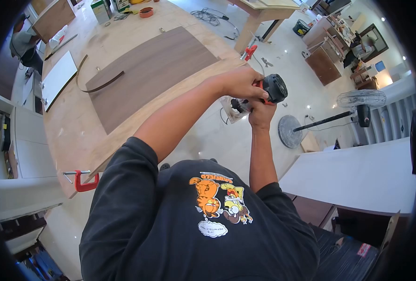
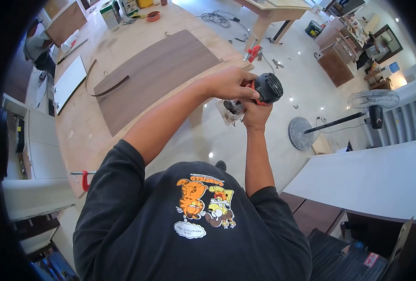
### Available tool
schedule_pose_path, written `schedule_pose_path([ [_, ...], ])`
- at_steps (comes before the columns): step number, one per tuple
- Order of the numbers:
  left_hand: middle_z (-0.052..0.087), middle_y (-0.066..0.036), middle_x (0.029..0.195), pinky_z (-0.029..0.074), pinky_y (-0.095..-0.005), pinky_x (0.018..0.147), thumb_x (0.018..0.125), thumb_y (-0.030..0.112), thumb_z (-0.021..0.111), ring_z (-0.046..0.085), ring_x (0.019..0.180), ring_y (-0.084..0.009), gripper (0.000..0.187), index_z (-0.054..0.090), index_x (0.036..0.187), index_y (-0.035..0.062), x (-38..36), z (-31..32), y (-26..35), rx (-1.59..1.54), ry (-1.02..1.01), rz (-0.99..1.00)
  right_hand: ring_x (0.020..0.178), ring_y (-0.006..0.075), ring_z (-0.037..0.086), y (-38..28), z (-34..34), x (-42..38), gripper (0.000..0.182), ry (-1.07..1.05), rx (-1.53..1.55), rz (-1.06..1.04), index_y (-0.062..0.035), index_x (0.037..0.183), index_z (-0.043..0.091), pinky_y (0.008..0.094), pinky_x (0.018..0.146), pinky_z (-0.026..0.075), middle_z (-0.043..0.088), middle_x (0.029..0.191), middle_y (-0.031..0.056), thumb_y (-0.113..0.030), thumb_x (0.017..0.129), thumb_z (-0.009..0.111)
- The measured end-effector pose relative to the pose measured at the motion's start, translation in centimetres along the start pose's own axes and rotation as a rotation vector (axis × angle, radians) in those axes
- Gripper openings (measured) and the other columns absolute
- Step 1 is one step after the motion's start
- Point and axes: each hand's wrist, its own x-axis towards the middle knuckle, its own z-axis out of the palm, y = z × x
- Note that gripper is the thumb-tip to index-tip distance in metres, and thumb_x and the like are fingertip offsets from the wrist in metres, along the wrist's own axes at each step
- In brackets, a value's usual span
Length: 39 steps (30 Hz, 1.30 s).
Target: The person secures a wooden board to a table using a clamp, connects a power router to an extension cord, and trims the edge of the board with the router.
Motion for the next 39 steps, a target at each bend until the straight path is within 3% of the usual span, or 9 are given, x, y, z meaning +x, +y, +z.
schedule_pose_path([
  [5, 0.070, -0.017, 0.090, 0.049, -0.0349, 0.078, 0.082, 0.030, 0.076, 0.064, 0.080, -0.0247, 0.055, 0.062, 0.127, 0.0007, -6.2, -2.4, -1.7, -0.075, 0.027, 0.056, 0.062, 0.0071, 0.056, 0.4, 5.4, -3.7, 0.033, -0.002, 0.028, -0.034, -0.0044, 0.097, 0.065, 0.0221, 0.050, 0.042, 0.063, 0.082, -0.0012, 0.002, 0.068, 0.078],
  [11, 0.068, -0.019, 0.090, 0.049, -0.0362, 0.081, 0.081, 0.030, 0.076, 0.065, 0.086, -0.0285, 0.055, 0.062, 0.122, -0.0027, -11.6, -4.8, -1.9, -0.035, 0.012, 0.069, 0.059, 0.0081, 0.055, 1.5, 8.7, -6.9, 0.029, -0.031, -0.036, -0.028, -0.0046, 0.101, 0.063, 0.0219, 0.046, 0.038, 0.063, 0.082, 0.0008, 0.001, 0.073, 0.071],
  [14, 0.068, -0.020, 0.096, 0.049, -0.0378, 0.084, 0.077, 0.034, 0.079, 0.065, 0.094, -0.0310, 0.062, 0.060, 0.123, -0.0035, -13.2, -5.5, -2.6, -0.042, -0.007, 0.074, 0.070, 0.0107, 0.061, 1.0, 10.5, -8.4, 0.033, -0.025, -0.074, -0.040, -0.0026, 0.102, 0.062, 0.0253, 0.058, 0.050, 0.063, 0.087, 0.0018, 0.004, 0.071, 0.071],
  [16, 0.067, -0.021, 0.102, 0.049, -0.0389, 0.087, 0.074, 0.035, 0.082, 0.065, 0.099, -0.0327, 0.071, 0.055, 0.128, -0.0034, -15.2, -5.7, -2.0, -0.081, -0.055, -0.013, 0.081, 0.0136, 0.064, 2.4, 10.9, -9.0, 0.031, -0.034, -0.014, -0.091, -0.0035, 0.109, 0.061, 0.0276, 0.067, 0.053, 0.064, 0.099, 0.0044, -0.006, 0.080, 0.072],
  [18, 0.064, -0.022, 0.112, 0.049, -0.0411, 0.090, 0.070, 0.034, 0.085, 0.063, 0.103, -0.0356, 0.082, 0.048, 0.133, -0.0018, -17.4, -2.5, -2.2, -0.107, 0.117, -0.056, 0.098, 0.0164, 0.064, 4.3, 11.1, -9.9, 0.032, -0.082, 0.038, -0.107, -0.0040, 0.118, 0.058, 0.0321, 0.085, 0.054, 0.063, 0.113, 0.0061, -0.011, 0.089, 0.068],
  [19, 0.063, -0.022, 0.116, 0.049, -0.0421, 0.091, 0.068, 0.034, 0.087, 0.062, 0.106, -0.0371, 0.088, 0.044, 0.136, -0.0010, -18.4, -0.8, -2.3, -0.106, 0.205, -0.085, 0.096, 0.0166, 0.063, 4.4, 11.6, -10.3, 0.036, 0.013, 0.319, 0.162, -0.0037, 0.120, 0.057, 0.0326, 0.084, 0.054, 0.063, 0.112, 0.0065, -0.002, 0.086, 0.070],
  [22, 0.054, -0.024, 0.124, 0.047, -0.0440, 0.097, 0.064, 0.028, 0.089, 0.057, 0.113, -0.0404, 0.090, 0.038, 0.131, -0.0038, -21.8, 4.8, -2.0, 0.098, 0.692, -0.163, 0.096, 0.0168, 0.063, 5.7, 13.0, -13.1, 0.038, -0.011, 0.407, 0.317, -0.0037, 0.120, 0.057, 0.0329, 0.085, 0.055, 0.063, 0.112, 0.0068, -0.001, 0.085, 0.070],
  [28, 0.053, -0.024, 0.128, 0.046, -0.0484, 0.097, 0.069, 0.023, 0.083, 0.054, 0.116, -0.0430, 0.086, 0.036, 0.137, -0.0022, -28.2, 5.9, -2.0, 0.082, 0.707, -0.347, 0.096, 0.0172, 0.063, 7.7, 16.4, -19.5, 0.040, -0.129, 0.305, 0.360, -0.0036, 0.120, 0.057, 0.0336, 0.086, 0.055, 0.063, 0.111, 0.0072, 0.000, 0.083, 0.072],
  [39, 0.047, -0.025, 0.137, 0.038, -0.0528, 0.107, 0.076, 0.020, 0.077, 0.046, 0.127, -0.0448, 0.079, 0.036, 0.141, -0.0017, -42.4, 4.9, -4.4, 0.053, 0.878, -0.262, 0.096, 0.0180, 0.063, 9.6, 24.6, -30.2, 0.044, -0.073, 0.189, 0.341, -0.0034, 0.119, 0.058, 0.0349, 0.089, 0.056, 0.062, 0.109, 0.0079, 0.002, 0.079, 0.075],
])
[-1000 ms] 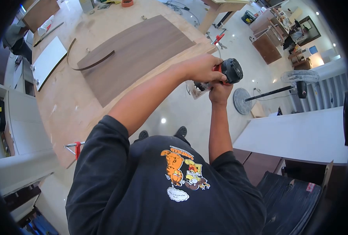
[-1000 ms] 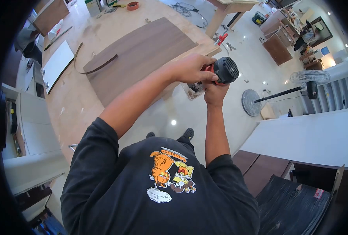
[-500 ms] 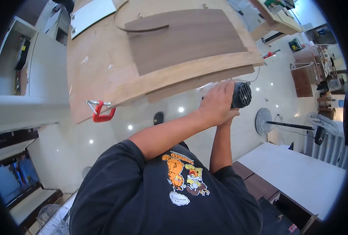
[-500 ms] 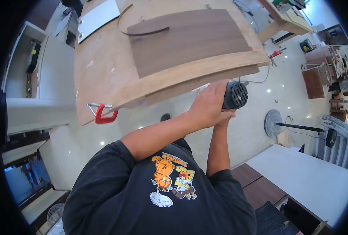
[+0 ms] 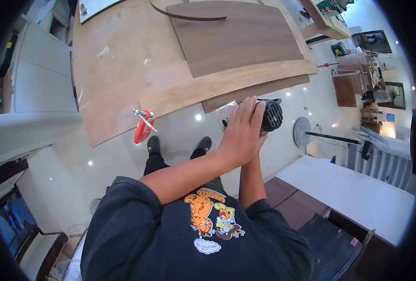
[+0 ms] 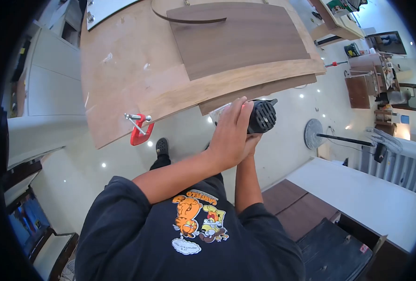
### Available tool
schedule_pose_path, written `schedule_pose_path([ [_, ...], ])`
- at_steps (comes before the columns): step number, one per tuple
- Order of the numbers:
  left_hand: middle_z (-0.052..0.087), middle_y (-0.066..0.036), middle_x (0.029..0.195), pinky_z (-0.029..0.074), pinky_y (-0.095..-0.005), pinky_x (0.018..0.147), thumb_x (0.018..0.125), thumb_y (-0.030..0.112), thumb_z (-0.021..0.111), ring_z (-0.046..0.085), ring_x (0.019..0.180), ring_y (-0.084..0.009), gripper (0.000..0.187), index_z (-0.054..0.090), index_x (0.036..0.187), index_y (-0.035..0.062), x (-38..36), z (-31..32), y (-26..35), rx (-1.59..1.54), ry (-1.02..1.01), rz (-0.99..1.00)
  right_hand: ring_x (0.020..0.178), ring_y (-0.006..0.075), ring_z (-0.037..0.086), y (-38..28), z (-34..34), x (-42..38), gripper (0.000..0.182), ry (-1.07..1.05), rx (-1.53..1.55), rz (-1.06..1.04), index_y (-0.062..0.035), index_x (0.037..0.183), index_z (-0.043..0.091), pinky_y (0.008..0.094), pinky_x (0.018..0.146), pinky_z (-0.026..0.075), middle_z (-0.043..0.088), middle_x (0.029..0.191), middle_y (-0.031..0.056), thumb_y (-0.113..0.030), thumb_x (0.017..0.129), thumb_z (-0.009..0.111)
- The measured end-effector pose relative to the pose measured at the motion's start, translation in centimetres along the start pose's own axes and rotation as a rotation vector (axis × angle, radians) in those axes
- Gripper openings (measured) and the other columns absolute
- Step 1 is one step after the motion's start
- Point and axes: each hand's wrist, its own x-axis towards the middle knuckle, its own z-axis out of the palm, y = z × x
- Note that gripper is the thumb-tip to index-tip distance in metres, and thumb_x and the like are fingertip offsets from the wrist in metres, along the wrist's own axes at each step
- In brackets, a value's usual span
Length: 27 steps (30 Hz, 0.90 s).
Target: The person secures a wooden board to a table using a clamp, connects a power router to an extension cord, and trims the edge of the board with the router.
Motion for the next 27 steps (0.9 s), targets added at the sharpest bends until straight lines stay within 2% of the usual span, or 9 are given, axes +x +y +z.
schedule_pose_path([
  [1, 0.047, -0.025, 0.137, 0.037, -0.0537, 0.108, 0.077, 0.019, 0.077, 0.045, 0.128, -0.0453, 0.077, 0.037, 0.140, -0.0016, -1.0, -1.5, -0.3, -0.002, 0.030, 0.035, 0.096, 0.0181, 0.063, 0.8, 0.7, -0.7, 0.044, 0.014, -0.016, -0.011, -0.0034, 0.119, 0.058, 0.0350, 0.090, 0.056, 0.062, 0.109, 0.0080, 0.003, 0.079, 0.075],
  [4, 0.045, -0.024, 0.139, 0.038, -0.0526, 0.108, 0.078, 0.018, 0.076, 0.046, 0.129, -0.0448, 0.071, 0.042, 0.138, -0.0010, -4.9, -6.6, -1.9, -0.088, -0.049, 0.186, 0.094, 0.0176, 0.063, 1.9, 3.1, -2.0, 0.046, -0.028, -0.250, -0.123, -0.0037, 0.119, 0.058, 0.0348, 0.089, 0.057, 0.063, 0.107, 0.0079, 0.004, 0.077, 0.077],
  [7, 0.043, -0.025, 0.141, 0.038, -0.0509, 0.109, 0.077, 0.017, 0.076, 0.045, 0.131, -0.0427, 0.070, 0.044, 0.136, -0.0013, -8.1, -9.1, -3.1, -0.095, -0.166, 0.202, 0.089, 0.0157, 0.062, 2.8, 3.9, -2.8, 0.051, -0.034, -0.357, -0.213, -0.0034, 0.117, 0.058, 0.0314, 0.083, 0.057, 0.063, 0.102, 0.0066, 0.005, 0.072, 0.082],
  [10, 0.041, -0.026, 0.143, 0.038, -0.0491, 0.110, 0.076, 0.015, 0.078, 0.044, 0.132, -0.0425, 0.075, 0.041, 0.138, -0.0039, -9.2, -9.7, -3.3, -0.112, -0.176, 0.163, 0.092, 0.0155, 0.061, 3.4, 5.0, -3.6, 0.053, -0.053, -0.441, -0.240, -0.0033, 0.117, 0.057, 0.0304, 0.082, 0.056, 0.063, 0.104, 0.0060, 0.006, 0.071, 0.083],
  [13, 0.041, -0.028, 0.143, 0.037, -0.0487, 0.112, 0.074, 0.014, 0.079, 0.043, 0.133, -0.0444, 0.081, 0.037, 0.140, -0.0068, -7.9, -8.8, -3.7, -0.136, -0.007, 0.109, 0.095, 0.0161, 0.061, 5.5, 4.7, -4.5, 0.053, 0.000, -0.416, -0.215, -0.0033, 0.117, 0.056, 0.0317, 0.084, 0.056, 0.063, 0.106, 0.0059, 0.008, 0.071, 0.081],
  [19, 0.039, -0.031, 0.143, 0.036, -0.0495, 0.112, 0.073, 0.015, 0.081, 0.042, 0.133, -0.0461, 0.089, 0.033, 0.143, -0.0083, -6.1, -7.9, -5.0, -0.087, -0.008, 0.017, 0.096, 0.0163, 0.061, 6.6, 3.9, -6.4, 0.049, 0.027, -0.425, -0.153, -0.0033, 0.118, 0.056, 0.0318, 0.086, 0.055, 0.062, 0.107, 0.0062, 0.005, 0.074, 0.078],
  [27, 0.044, -0.029, 0.139, 0.036, -0.0529, 0.111, 0.074, 0.016, 0.081, 0.045, 0.130, -0.0454, 0.088, 0.033, 0.143, -0.0082, -5.0, -7.7, -6.3, -0.022, 0.005, -0.050, 0.097, 0.0166, 0.061, 7.9, 3.5, -7.4, 0.044, 0.054, -0.422, -0.126, -0.0033, 0.118, 0.056, 0.0318, 0.087, 0.055, 0.062, 0.108, 0.0065, 0.001, 0.078, 0.074],
])
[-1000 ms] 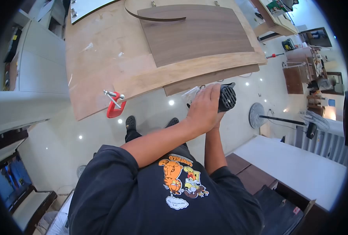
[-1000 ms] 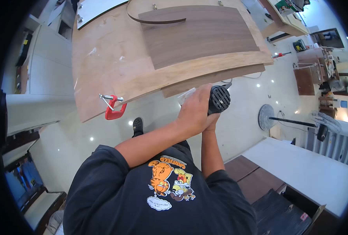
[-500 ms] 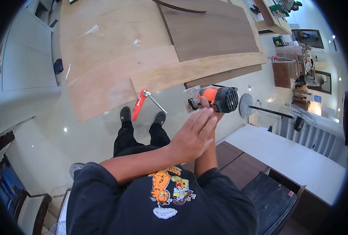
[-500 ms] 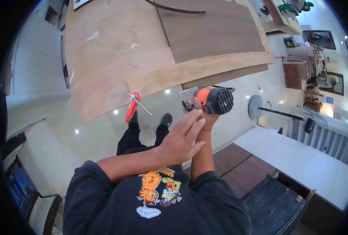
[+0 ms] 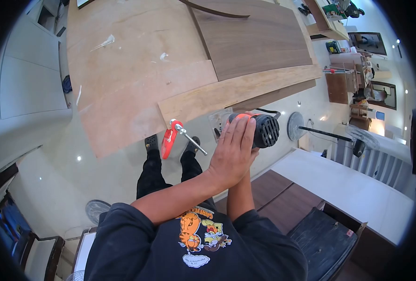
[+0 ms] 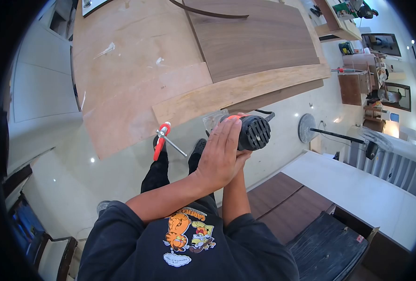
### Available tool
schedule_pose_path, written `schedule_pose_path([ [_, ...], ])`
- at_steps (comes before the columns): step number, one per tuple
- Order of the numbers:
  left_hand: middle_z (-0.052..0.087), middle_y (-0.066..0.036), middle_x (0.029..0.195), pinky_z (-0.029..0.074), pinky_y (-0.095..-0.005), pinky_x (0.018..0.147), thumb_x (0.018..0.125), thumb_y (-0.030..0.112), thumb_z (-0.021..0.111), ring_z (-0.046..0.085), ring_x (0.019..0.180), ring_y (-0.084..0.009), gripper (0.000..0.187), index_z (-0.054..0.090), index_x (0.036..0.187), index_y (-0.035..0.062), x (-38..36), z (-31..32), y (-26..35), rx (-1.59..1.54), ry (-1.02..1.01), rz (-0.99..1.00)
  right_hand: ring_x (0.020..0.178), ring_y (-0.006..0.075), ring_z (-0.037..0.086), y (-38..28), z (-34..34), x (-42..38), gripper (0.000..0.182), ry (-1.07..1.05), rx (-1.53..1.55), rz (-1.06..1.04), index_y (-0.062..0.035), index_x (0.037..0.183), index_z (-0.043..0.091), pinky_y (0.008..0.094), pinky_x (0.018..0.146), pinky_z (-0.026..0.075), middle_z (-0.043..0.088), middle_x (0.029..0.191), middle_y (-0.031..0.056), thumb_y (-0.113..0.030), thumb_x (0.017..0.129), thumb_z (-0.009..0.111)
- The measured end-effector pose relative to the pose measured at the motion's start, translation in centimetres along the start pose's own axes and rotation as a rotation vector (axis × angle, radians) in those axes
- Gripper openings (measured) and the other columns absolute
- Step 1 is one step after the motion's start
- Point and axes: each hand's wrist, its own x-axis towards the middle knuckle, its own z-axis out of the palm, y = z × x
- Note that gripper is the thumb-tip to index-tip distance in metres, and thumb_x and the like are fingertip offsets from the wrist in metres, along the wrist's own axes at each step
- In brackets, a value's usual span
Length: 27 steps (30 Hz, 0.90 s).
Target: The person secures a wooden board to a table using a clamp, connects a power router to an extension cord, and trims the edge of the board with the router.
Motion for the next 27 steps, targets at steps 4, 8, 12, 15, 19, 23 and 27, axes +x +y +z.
schedule_pose_path([
  [4, 0.045, -0.029, 0.139, 0.036, -0.0535, 0.111, 0.074, 0.014, 0.081, 0.045, 0.130, -0.0453, 0.087, 0.033, 0.143, -0.0075, 0.2, -0.4, -0.3, -0.021, -0.002, -0.024, 0.098, 0.0168, 0.061, 0.1, 0.3, -0.3, 0.042, 0.006, -0.015, 0.006, -0.0034, 0.119, 0.056, 0.0318, 0.088, 0.054, 0.062, 0.109, 0.0066, 0.000, 0.080, 0.072],
  [8, 0.045, -0.029, 0.139, 0.035, -0.0543, 0.111, 0.073, 0.014, 0.081, 0.045, 0.131, -0.0456, 0.088, 0.032, 0.144, -0.0058, 0.4, -0.3, -0.5, -0.043, 0.008, -0.034, 0.098, 0.0170, 0.061, 0.1, 0.9, -0.2, 0.039, 0.006, -0.014, 0.010, -0.0034, 0.119, 0.056, 0.0318, 0.089, 0.054, 0.062, 0.110, 0.0068, -0.002, 0.082, 0.069],
  [12, 0.044, -0.028, 0.139, 0.034, -0.0551, 0.112, 0.072, 0.015, 0.082, 0.044, 0.131, -0.0460, 0.090, 0.032, 0.145, -0.0043, 0.6, -0.2, -0.7, -0.069, -0.004, -0.039, 0.099, 0.0171, 0.061, 0.0, 1.1, -0.3, 0.037, 0.007, -0.014, 0.014, -0.0034, 0.120, 0.056, 0.0319, 0.090, 0.054, 0.062, 0.110, 0.0069, -0.004, 0.084, 0.067],
  [15, 0.044, -0.027, 0.140, 0.034, -0.0555, 0.111, 0.072, 0.016, 0.082, 0.043, 0.132, -0.0459, 0.091, 0.031, 0.145, -0.0039, 0.8, 0.2, -0.8, -0.078, 0.001, -0.043, 0.099, 0.0173, 0.061, 0.0, 1.2, -0.3, 0.036, -0.002, -0.007, 0.018, -0.0034, 0.120, 0.056, 0.0319, 0.090, 0.053, 0.062, 0.111, 0.0070, -0.005, 0.086, 0.066],
  [19, 0.045, -0.024, 0.140, 0.035, -0.0555, 0.111, 0.072, 0.017, 0.083, 0.044, 0.131, -0.0457, 0.091, 0.031, 0.145, -0.0032, 1.1, 0.9, -1.0, -0.072, 0.052, -0.046, 0.100, 0.0174, 0.062, 0.2, 1.2, -0.2, 0.034, -0.009, 0.006, 0.029, -0.0034, 0.120, 0.055, 0.0319, 0.091, 0.053, 0.062, 0.112, 0.0072, -0.007, 0.088, 0.064],
  [23, 0.046, -0.021, 0.141, 0.035, -0.0560, 0.110, 0.073, 0.019, 0.080, 0.045, 0.131, -0.0434, 0.089, 0.033, 0.146, 0.0017, 1.4, 1.2, -1.3, -0.095, 0.042, -0.083, 0.101, 0.0176, 0.062, 0.5, 1.4, -0.1, 0.032, -0.023, 0.013, 0.044, -0.0034, 0.121, 0.055, 0.0319, 0.092, 0.053, 0.062, 0.112, 0.0073, -0.008, 0.090, 0.062],
  [27, 0.049, -0.020, 0.138, 0.037, -0.0554, 0.109, 0.072, 0.018, 0.081, 0.047, 0.129, -0.0428, 0.088, 0.035, 0.145, 0.0022, 1.6, 1.2, -1.6, -0.106, 0.027, -0.097, 0.101, 0.0178, 0.062, 0.6, 1.8, 0.1, 0.030, -0.036, 0.043, 0.066, -0.0035, 0.121, 0.055, 0.0319, 0.093, 0.052, 0.062, 0.113, 0.0075, -0.010, 0.092, 0.060],
])
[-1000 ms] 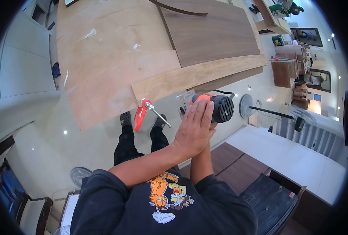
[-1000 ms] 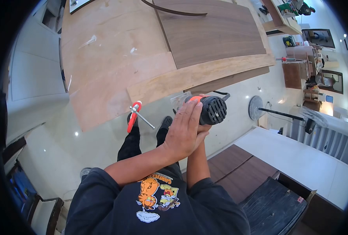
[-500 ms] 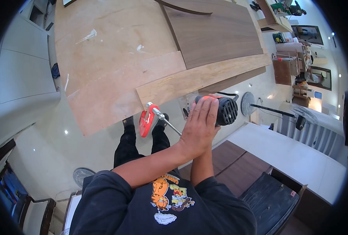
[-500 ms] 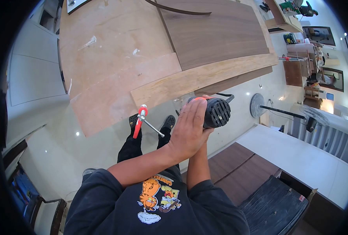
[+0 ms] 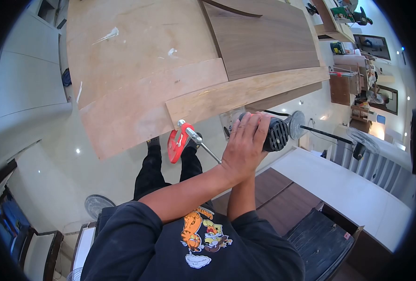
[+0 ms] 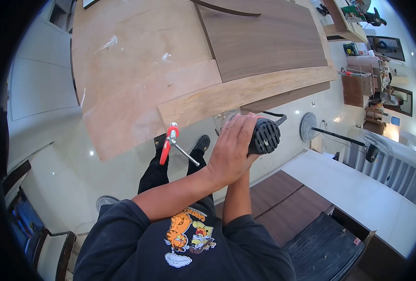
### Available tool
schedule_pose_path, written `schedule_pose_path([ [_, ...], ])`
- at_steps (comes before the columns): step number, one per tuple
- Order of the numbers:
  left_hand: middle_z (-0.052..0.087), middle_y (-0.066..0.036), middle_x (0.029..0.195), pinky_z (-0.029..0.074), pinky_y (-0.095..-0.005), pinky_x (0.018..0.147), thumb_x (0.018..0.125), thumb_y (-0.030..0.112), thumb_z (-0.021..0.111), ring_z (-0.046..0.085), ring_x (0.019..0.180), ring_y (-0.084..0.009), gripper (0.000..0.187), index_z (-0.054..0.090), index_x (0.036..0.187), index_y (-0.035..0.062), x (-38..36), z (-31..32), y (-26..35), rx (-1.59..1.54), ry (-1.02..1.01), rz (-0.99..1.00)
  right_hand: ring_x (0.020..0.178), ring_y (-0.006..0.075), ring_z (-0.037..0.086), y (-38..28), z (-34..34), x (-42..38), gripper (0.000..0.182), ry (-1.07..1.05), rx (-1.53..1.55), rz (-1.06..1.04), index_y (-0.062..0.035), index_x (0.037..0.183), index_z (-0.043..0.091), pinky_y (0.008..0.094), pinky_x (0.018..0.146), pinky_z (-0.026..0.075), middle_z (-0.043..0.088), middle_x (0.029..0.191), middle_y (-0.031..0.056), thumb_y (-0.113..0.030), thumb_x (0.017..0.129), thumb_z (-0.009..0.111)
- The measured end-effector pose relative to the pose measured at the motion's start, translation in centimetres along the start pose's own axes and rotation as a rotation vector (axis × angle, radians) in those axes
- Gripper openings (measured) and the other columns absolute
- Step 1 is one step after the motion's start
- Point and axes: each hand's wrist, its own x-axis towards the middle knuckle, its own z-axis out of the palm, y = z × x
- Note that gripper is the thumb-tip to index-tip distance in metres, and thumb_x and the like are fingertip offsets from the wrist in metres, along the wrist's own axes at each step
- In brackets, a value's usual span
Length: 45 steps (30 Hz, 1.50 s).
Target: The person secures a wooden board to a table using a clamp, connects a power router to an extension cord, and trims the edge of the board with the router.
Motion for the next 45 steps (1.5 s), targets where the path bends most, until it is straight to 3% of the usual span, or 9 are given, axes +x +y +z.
schedule_pose_path([
  [4, 0.050, -0.020, 0.136, 0.039, -0.0529, 0.108, 0.069, 0.013, 0.082, 0.049, 0.127, -0.0416, 0.086, 0.038, 0.143, 0.0034, 0.4, 0.3, 0.1, 0.017, 0.007, -0.004, 0.102, 0.0179, 0.062, -0.2, 0.0, 0.8, 0.029, 0.025, 0.101, 0.033, -0.0035, 0.121, 0.055, 0.0319, 0.094, 0.052, 0.062, 0.113, 0.0076, -0.012, 0.094, 0.057],
  [7, 0.054, -0.024, 0.129, 0.044, -0.0456, 0.103, 0.068, 0.012, 0.086, 0.055, 0.119, -0.0431, 0.089, 0.037, 0.142, 0.0003, 0.8, 0.2, 0.1, -0.084, -0.016, 0.038, 0.102, 0.0181, 0.062, 0.2, 0.4, 1.4, 0.028, 0.034, 0.452, 0.144, -0.0035, 0.122, 0.055, 0.0319, 0.094, 0.052, 0.062, 0.114, 0.0077, -0.013, 0.095, 0.056],
  [10, 0.055, -0.023, 0.127, 0.047, -0.0427, 0.099, 0.068, 0.011, 0.087, 0.057, 0.116, -0.0382, 0.088, 0.037, 0.140, -0.0007, 0.3, 0.4, 0.6, 0.021, -0.096, -0.072, 0.103, 0.0182, 0.062, 0.5, 0.7, 2.4, 0.027, -0.004, 0.800, 0.232, -0.0035, 0.122, 0.055, 0.0320, 0.095, 0.052, 0.062, 0.114, 0.0078, -0.014, 0.097, 0.054],
  [14, 0.055, -0.021, 0.127, 0.047, -0.0400, 0.098, 0.070, 0.013, 0.087, 0.057, 0.117, -0.0312, 0.089, 0.035, 0.141, -0.0025, 0.4, 0.3, 1.5, 0.065, -0.164, -0.138, 0.114, 0.0312, 0.060, -0.6, 0.3, 2.0, 0.065, 0.018, -0.108, -0.259, -0.0043, 0.127, 0.052, 0.0392, 0.102, 0.046, 0.061, 0.120, 0.0144, -0.031, 0.073, 0.078],
  [16, 0.054, -0.020, 0.127, 0.046, -0.0384, 0.099, 0.070, 0.014, 0.087, 0.057, 0.117, -0.0292, 0.091, 0.033, 0.141, -0.0038, 0.6, 0.0, 2.3, 0.166, -0.185, -0.091, 0.113, 0.0359, 0.059, 0.0, 0.5, 2.2, 0.066, 0.067, -0.125, -0.379, -0.0046, 0.125, 0.054, 0.0419, 0.102, 0.045, 0.062, 0.119, 0.0153, -0.033, 0.071, 0.078],
  [19, 0.052, -0.021, 0.129, 0.045, -0.0372, 0.101, 0.071, 0.015, 0.088, 0.056, 0.118, -0.0294, 0.094, 0.031, 0.142, -0.0051, 1.1, 0.0, 3.6, 0.278, -0.231, -0.113, 0.113, 0.0319, 0.059, -1.2, 0.3, 2.5, 0.059, 0.030, -0.228, -0.431, -0.0062, 0.124, 0.057, 0.0411, 0.102, 0.045, 0.060, 0.122, 0.0144, -0.026, 0.073, 0.079],
  [22, 0.051, -0.020, 0.131, 0.044, -0.0362, 0.103, 0.071, 0.014, 0.087, 0.056, 0.118, -0.0287, 0.095, 0.030, 0.143, -0.0053, 1.5, -0.2, 3.8, 0.300, -0.244, -0.124, 0.113, 0.0352, 0.059, -1.3, 0.2, 2.6, 0.063, 0.056, -0.188, -0.507, -0.0068, 0.123, 0.057, 0.0424, 0.101, 0.045, 0.060, 0.122, 0.0152, -0.030, 0.069, 0.080],
  [35, 0.058, -0.013, 0.119, 0.048, -0.0328, 0.097, 0.070, 0.007, 0.087, 0.060, 0.107, -0.0195, 0.076, 0.043, 0.131, -0.0048, 1.5, 0.7, 3.4, 0.175, -0.282, -0.193, 0.115, 0.0331, 0.056, -1.4, 0.1, 3.0, 0.060, 0.101, -0.252, -0.507, -0.0079, 0.122, 0.055, 0.0470, 0.103, 0.042, 0.059, 0.118, 0.0114, -0.029, 0.069, 0.074],
  [45, 0.060, -0.009, 0.112, 0.049, -0.0314, 0.094, 0.069, 0.011, 0.090, 0.060, 0.102, -0.0178, 0.072, 0.047, 0.125, -0.0025, 1.9, 1.0, 3.5, 0.128, -0.284, -0.159, 0.105, 0.0347, 0.060, -1.1, 0.2, 3.9, 0.054, 0.114, -0.245, -0.557, -0.0080, 0.115, 0.058, 0.0462, 0.093, 0.046, 0.063, 0.110, 0.0136, -0.032, 0.069, 0.074],
])
